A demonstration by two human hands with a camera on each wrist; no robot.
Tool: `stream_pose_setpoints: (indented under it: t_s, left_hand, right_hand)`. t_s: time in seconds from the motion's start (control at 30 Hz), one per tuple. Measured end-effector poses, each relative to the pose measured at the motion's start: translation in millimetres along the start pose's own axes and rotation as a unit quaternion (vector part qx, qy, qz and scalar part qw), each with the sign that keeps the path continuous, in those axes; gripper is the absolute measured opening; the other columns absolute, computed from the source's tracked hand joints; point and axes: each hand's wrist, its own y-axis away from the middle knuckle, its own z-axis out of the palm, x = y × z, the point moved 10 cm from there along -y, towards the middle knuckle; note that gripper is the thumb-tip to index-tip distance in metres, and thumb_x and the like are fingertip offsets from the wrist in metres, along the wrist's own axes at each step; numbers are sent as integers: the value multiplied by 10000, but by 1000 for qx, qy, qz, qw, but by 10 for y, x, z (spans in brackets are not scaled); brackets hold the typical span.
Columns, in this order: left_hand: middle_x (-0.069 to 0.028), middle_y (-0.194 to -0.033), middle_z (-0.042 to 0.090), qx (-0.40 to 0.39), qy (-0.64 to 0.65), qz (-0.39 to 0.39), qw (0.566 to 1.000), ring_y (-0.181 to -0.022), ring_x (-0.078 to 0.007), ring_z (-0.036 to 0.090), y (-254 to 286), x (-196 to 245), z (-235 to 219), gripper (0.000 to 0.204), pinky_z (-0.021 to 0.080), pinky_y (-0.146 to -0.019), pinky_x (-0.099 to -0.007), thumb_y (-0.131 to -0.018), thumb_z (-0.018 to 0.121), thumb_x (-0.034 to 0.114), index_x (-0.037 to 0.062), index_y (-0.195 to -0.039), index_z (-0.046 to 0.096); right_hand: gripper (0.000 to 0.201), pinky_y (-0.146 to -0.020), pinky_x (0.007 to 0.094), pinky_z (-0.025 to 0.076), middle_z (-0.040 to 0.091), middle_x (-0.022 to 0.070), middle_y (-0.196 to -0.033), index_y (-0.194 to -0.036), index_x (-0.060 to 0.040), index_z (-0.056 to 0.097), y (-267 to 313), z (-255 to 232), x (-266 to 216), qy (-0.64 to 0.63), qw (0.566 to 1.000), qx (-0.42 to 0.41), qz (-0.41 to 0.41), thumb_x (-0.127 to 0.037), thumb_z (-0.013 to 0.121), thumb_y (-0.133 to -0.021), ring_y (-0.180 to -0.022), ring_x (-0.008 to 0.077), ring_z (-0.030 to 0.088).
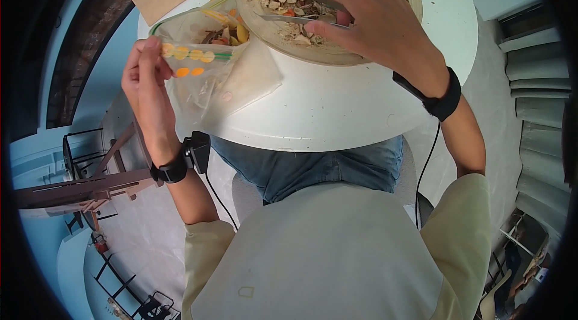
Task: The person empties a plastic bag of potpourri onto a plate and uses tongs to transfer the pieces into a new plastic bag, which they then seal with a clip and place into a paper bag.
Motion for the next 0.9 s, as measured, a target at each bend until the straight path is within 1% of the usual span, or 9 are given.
stream_pose_setpoints:
  t_s: [0.07, 0.2, 0.3, 0.43, 0.53, 0.6, 0.63, 0.83, 0.9]
  left_hand:
    - [42, -672, 484, 45, 20, 8, 999, -610, -27, 403, 0, 45, -95, 216, 295, -567, -191, -950, 585, 220, 38, -842, 623]
    - [37, -773, 520, 68, 78, 30, 994, -634, -21, 413, 29, 167, -94, 188, 301, -568, -182, -954, 568, 198, 26, -893, 610]
    - [47, -768, 498, 108, 103, 32, 988, -626, -8, 396, 53, 233, -117, 173, 297, -568, -174, -952, 563, 189, 28, -907, 608]
    - [56, -741, 462, 109, 115, 33, 987, -616, 0, 372, 45, 184, -153, 174, 285, -561, -171, -953, 556, 187, 30, -900, 609]
    - [61, -721, 430, 105, 104, 44, 988, -609, 2, 352, 66, 221, -73, 177, 272, -554, -172, -956, 551, 190, 33, -895, 606]
    - [59, -728, 441, 78, 110, 46, 990, -611, -2, 346, 76, 211, -7, 181, 259, -546, -177, -959, 544, 191, 36, -885, 601]
    - [59, -728, 441, 79, 110, 46, 990, -611, -2, 346, 83, 214, 7, 181, 259, -546, -177, -959, 544, 191, 36, -885, 601]
    - [34, -766, 516, 103, 111, 83, 985, -700, -39, 464, 135, 336, 14, 217, 378, -682, -205, -969, 512, 227, 50, -871, 590]
    - [13, -823, 579, 179, 158, 52, 970, -806, -72, 534, 155, 277, -178, 234, 411, -800, -243, -964, 509, 261, 53, -898, 594]
  right_hand:
    - [580, -641, 358, 460, 615, 46, -669, -1189, -57, 646, 8, 12, -8, 11, 1000, 8, -12, -506, 679, -822, -647, 221, 583]
    - [562, -652, 366, 471, 627, 45, -664, -1179, -65, 652, -5, 19, -48, 3, 1000, 11, -22, -498, 681, -821, -654, 231, 600]
    - [542, -638, 367, 477, 624, 54, -654, -1162, -69, 657, -41, 20, -116, 2, 999, 23, -39, -489, 681, -820, -633, 240, 607]
    - [524, -604, 371, 476, 620, 69, -654, -1144, -68, 658, -85, -15, -243, -47, 999, -13, -19, -479, 682, -821, -595, 252, 600]
    - [511, -566, 372, 466, 609, 79, -644, -1136, -60, 656, -101, -58, -416, -83, 994, 7, -69, -463, 683, -822, -564, 262, 589]
    - [406, -647, 420, 503, 620, 144, -660, -968, -50, 674, -110, -41, -475, -101, 993, -16, -60, -436, 630, -849, -674, 336, 635]
    - [406, -647, 420, 503, 620, 144, -660, -968, -50, 674, -117, -28, -480, -100, 993, -16, -61, -436, 630, -849, -674, 336, 635]
    - [385, -645, 426, 502, 630, 124, -654, -922, -52, 676, -138, -12, -538, -107, 992, -23, -64, -427, 638, -844, -672, 332, 642]
    - [406, -654, 425, 501, 637, 117, -671, -918, -42, 677, -198, -107, -487, -108, 993, -31, -22, -439, 638, -845, -683, 319, 647]
